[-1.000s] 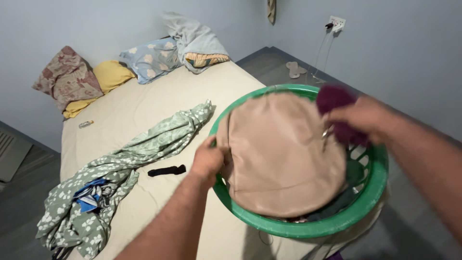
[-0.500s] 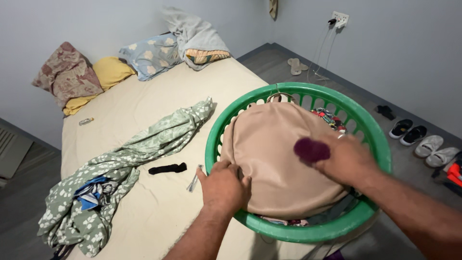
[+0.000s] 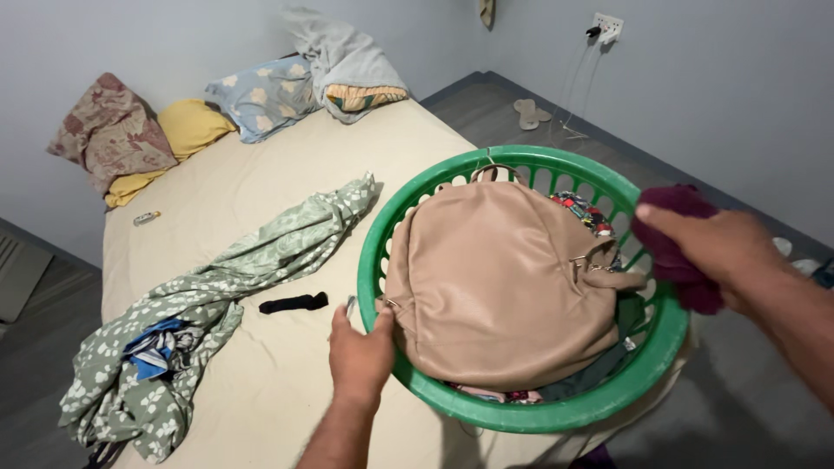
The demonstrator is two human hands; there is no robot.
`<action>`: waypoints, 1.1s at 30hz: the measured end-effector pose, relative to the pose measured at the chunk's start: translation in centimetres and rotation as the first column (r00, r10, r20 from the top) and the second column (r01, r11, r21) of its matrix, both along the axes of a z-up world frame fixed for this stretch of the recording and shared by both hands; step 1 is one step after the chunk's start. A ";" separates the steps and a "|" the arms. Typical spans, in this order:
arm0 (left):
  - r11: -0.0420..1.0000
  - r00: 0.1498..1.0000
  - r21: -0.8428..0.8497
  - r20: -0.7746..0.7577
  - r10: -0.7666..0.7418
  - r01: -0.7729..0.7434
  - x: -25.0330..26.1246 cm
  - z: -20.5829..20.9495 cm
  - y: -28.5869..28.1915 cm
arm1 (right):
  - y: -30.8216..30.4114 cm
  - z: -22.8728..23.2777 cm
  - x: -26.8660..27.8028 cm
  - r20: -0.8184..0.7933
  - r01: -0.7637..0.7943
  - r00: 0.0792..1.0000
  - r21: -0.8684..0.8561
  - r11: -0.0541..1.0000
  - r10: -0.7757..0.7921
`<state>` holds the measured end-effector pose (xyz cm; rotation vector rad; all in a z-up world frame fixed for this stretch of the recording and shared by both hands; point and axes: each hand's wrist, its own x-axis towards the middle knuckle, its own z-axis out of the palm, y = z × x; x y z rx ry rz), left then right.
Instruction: The person wipes a beige handbag with a purple cloth, then moves to a shelf and wipes a black shoulder bag with the same cloth. The person handles the bags one at a time, wiping the exterior surfaces and straps.
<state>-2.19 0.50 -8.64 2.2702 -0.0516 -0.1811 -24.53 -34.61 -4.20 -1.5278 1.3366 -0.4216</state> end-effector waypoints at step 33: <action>0.744 0.836 -0.654 -0.478 -0.269 -0.134 2.9 -1.5 -5.0 | 2.7 -2.0 -11.6 0.063 0.004 0.997 0.417 0.909 -0.034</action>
